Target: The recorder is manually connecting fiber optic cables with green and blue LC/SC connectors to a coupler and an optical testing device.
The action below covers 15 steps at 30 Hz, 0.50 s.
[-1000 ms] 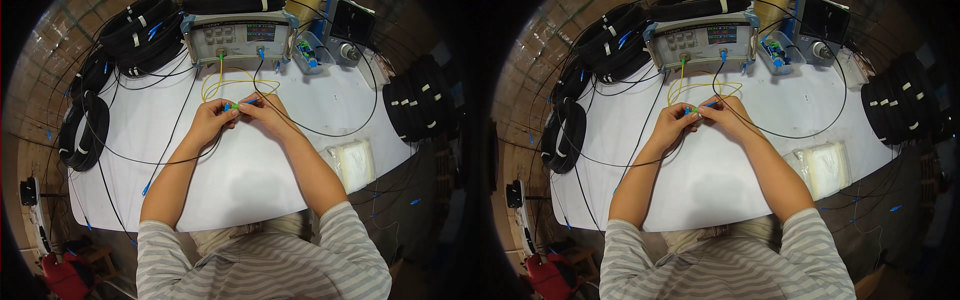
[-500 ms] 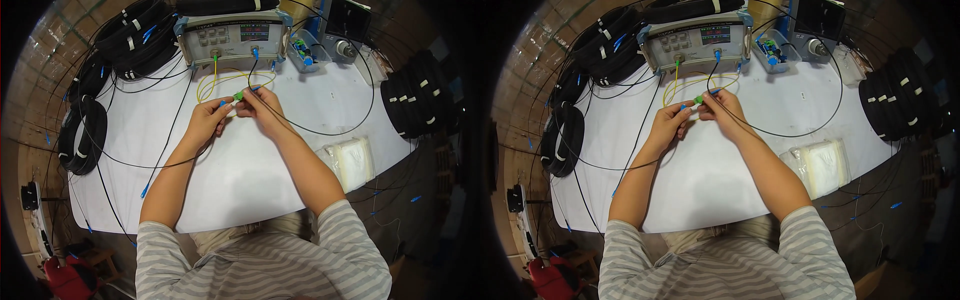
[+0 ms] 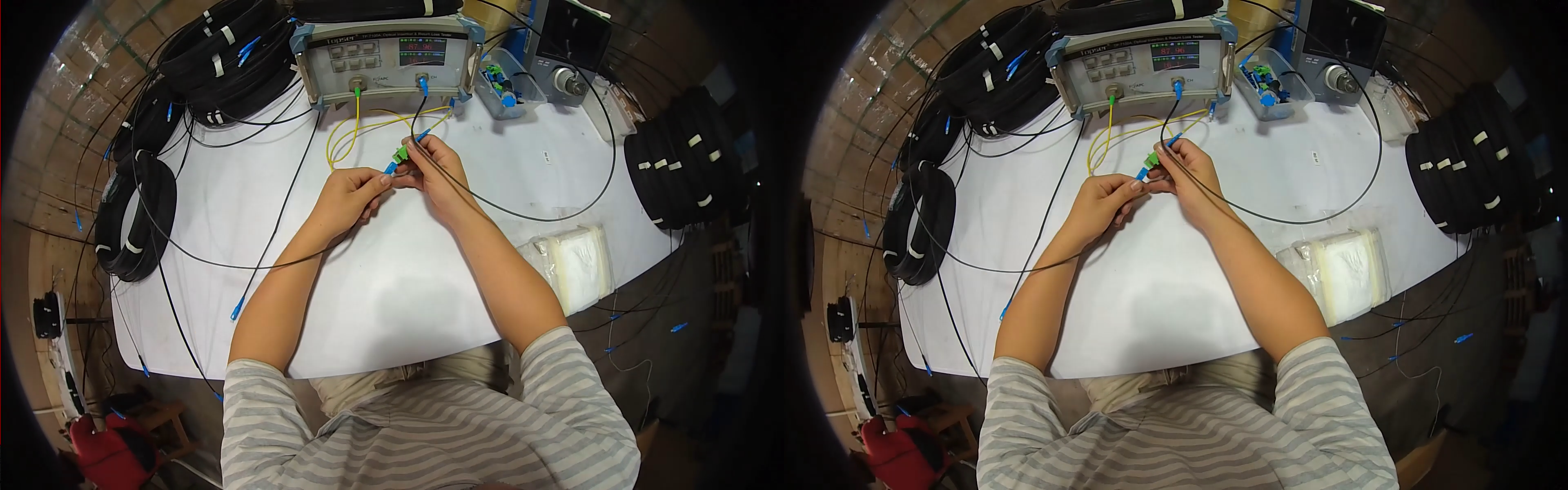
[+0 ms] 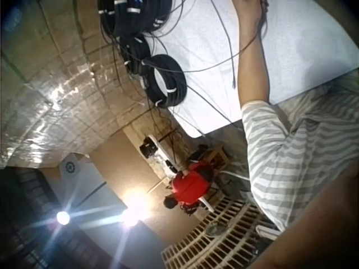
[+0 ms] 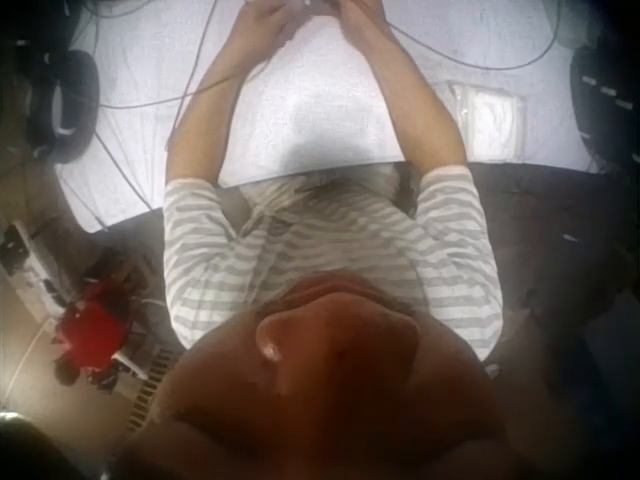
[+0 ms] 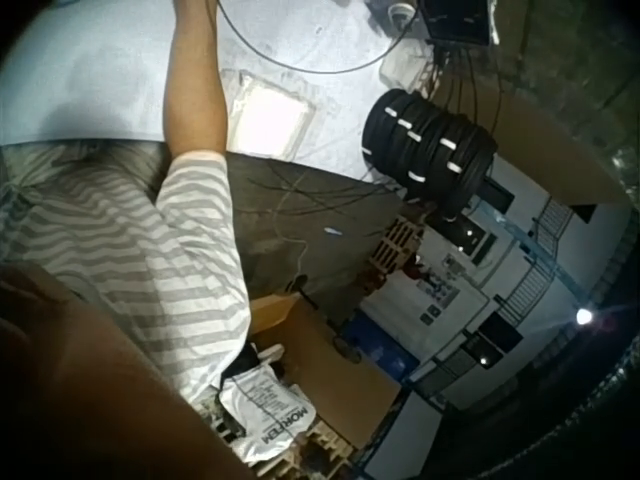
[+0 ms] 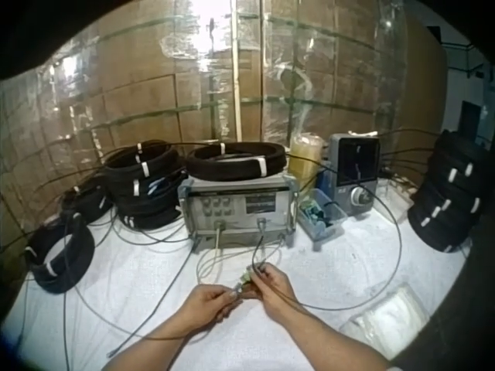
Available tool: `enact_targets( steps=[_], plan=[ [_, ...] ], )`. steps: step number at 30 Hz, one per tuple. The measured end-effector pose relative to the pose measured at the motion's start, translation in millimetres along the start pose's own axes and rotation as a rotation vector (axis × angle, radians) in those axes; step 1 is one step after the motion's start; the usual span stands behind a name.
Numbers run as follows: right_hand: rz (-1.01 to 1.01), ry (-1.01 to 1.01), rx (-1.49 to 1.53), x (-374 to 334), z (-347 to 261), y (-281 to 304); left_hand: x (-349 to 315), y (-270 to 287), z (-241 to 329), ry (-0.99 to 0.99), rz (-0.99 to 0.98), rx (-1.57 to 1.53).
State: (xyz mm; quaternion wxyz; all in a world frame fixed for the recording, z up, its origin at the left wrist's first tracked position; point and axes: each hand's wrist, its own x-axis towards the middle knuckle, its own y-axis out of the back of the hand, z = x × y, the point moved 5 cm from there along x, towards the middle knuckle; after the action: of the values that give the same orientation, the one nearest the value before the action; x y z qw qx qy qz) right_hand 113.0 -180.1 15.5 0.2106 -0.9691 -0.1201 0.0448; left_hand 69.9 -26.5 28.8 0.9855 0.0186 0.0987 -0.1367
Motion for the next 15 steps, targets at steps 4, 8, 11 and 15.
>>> enact_targets(
  steps=[4, 8, 11, 15],
  plan=[
    [-0.062, -0.021, -0.031, -2.9, -1.1, -3.1, 0.4, -0.7, -0.2, -0.018, 0.003, -0.015],
    [-0.084, -0.022, -0.001, -3.3, -2.1, -3.0, 0.4, -1.0, -2.2, -0.010, 0.021, -0.022],
    [-0.111, -0.050, 0.016, -6.2, -3.9, -5.2, -0.6, -2.6, -2.8, -0.010, -0.010, -0.043],
    [-0.112, -0.028, -0.064, -11.1, -8.2, -10.2, -2.2, -0.5, -2.9, -0.027, 0.002, 0.006]
  ],
)
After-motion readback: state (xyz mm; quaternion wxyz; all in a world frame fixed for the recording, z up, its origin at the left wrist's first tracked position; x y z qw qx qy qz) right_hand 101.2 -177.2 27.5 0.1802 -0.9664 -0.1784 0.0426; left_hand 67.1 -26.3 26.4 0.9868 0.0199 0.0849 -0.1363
